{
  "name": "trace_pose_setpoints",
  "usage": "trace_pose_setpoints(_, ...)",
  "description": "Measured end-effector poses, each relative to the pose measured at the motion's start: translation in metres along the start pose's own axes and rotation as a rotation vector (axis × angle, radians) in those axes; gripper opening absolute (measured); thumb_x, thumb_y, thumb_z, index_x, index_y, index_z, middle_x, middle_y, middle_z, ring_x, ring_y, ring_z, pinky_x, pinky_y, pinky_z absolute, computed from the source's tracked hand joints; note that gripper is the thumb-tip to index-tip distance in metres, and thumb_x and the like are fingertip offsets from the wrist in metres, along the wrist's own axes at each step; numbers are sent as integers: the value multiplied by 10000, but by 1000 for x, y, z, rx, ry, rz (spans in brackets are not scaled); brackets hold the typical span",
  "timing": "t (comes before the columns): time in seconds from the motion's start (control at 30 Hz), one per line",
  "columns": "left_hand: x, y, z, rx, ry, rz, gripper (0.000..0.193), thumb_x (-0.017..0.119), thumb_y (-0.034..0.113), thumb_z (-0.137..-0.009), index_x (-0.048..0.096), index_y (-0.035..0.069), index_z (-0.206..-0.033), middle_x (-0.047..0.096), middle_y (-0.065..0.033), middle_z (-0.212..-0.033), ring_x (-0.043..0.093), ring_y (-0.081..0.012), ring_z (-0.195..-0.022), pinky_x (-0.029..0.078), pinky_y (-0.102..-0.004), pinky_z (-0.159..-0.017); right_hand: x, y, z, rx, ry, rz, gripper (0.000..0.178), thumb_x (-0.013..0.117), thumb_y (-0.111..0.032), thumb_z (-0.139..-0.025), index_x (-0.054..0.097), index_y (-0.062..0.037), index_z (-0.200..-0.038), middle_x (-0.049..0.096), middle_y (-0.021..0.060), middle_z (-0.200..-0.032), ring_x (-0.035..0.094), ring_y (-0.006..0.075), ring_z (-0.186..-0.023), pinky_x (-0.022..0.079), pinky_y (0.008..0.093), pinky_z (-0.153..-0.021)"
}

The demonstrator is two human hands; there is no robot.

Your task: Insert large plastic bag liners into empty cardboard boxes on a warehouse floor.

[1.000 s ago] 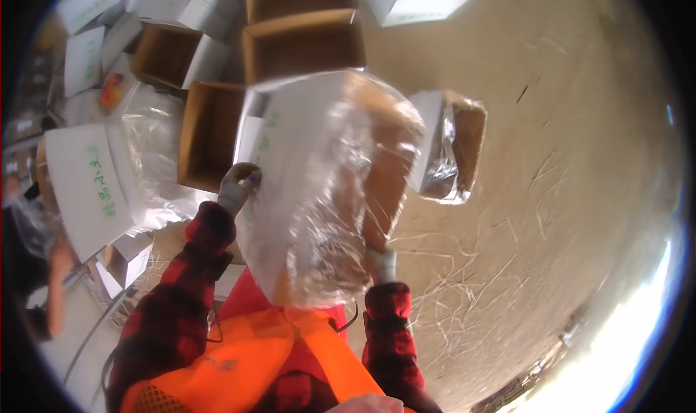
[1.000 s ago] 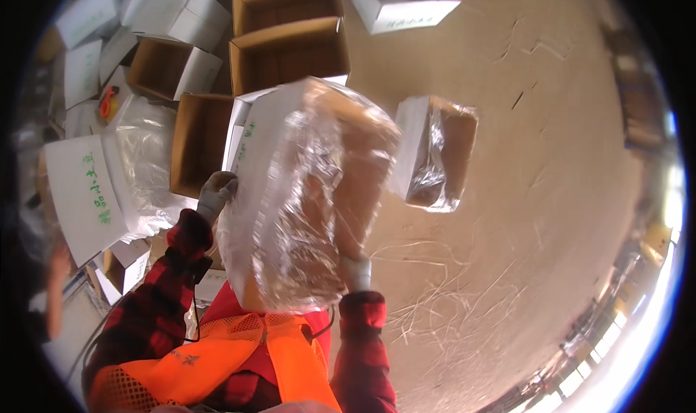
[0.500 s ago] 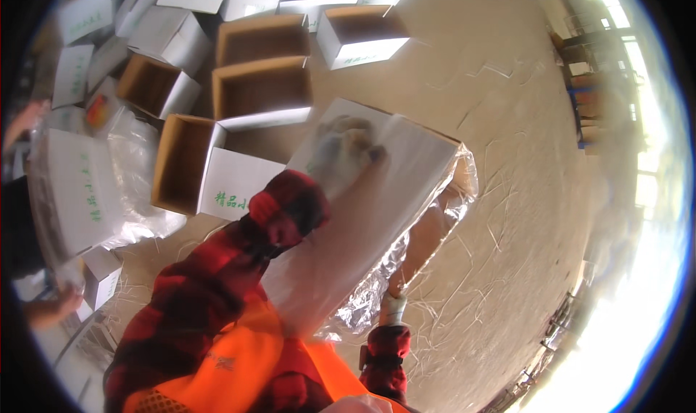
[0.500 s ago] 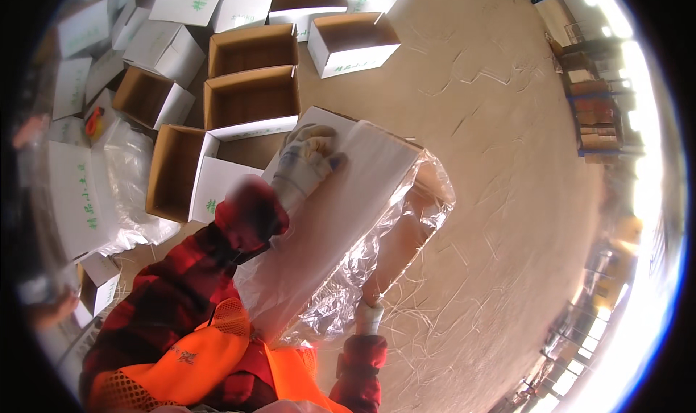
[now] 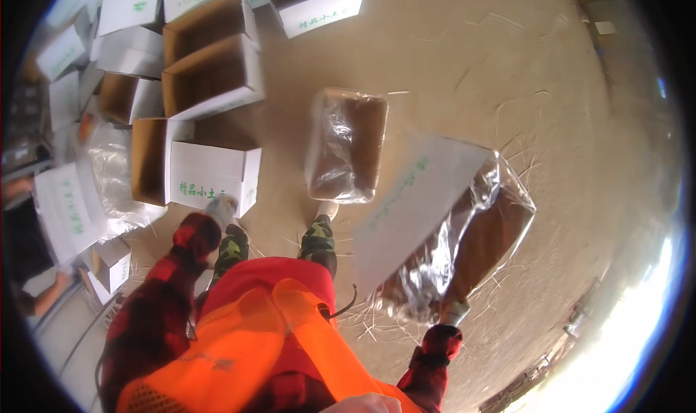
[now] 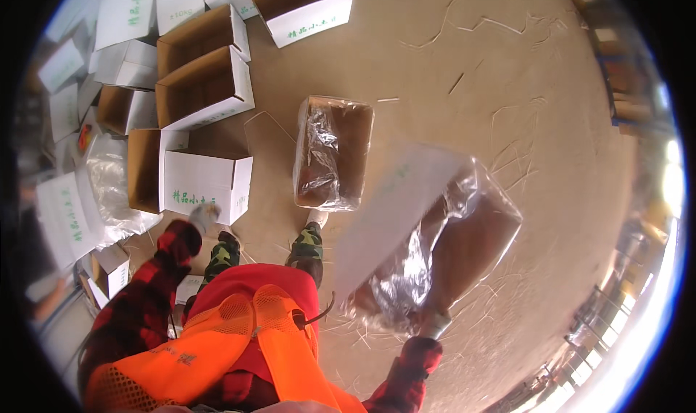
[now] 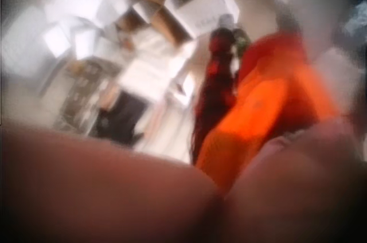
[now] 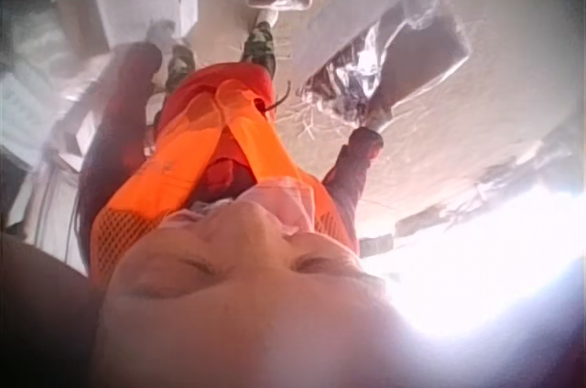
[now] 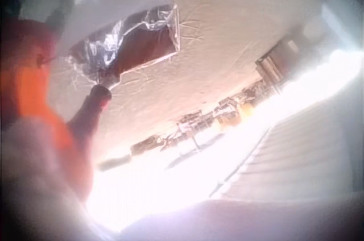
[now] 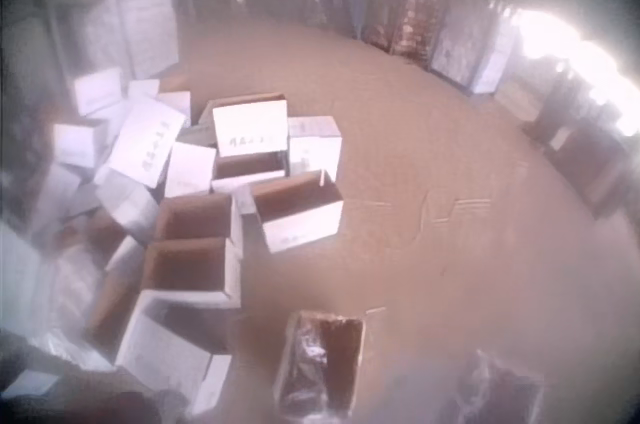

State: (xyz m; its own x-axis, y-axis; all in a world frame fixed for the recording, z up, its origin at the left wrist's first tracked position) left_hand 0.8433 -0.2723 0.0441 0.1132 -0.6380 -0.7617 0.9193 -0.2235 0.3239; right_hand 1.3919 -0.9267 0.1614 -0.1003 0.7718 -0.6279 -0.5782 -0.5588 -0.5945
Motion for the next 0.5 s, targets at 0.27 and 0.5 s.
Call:
trace_pose_setpoints(0.27, 125, 32, 112, -313, -422, 313, 260, 705, 238, -983, 782, 52, -1148, 791, -149, -1026, 753, -278, -948, 578, -405, -891, 193, 8, -397, -247, 47, 780, 419, 724, -373, -836, 796, -44, -1085, 774, 244, -964, 759, 433, -920, 564, 524, -825)
trace_pose_setpoints(0.5, 105, -43, 144, -584, -235, 285, 258, 666, 171, -974, 778, 17, -1148, 792, -128, -1079, 736, -218, -1034, 569, -364, -934, 404, 80, -478, -335, -147, 703, 379, 730, -333, -853, 792, -77, -1126, 779, 237, -993, 764, 418, -971, 563, 518, -820)
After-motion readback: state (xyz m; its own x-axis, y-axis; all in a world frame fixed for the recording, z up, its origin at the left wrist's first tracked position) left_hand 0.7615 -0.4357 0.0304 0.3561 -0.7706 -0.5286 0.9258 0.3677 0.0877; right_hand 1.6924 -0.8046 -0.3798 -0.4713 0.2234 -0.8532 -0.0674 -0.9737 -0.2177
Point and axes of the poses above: each hand's wrist, its own z-axis away from the middle knuckle, its own x-axis out of the palm, y = z × x, the point moved 3 cm from there along -z, towards the middle knuckle
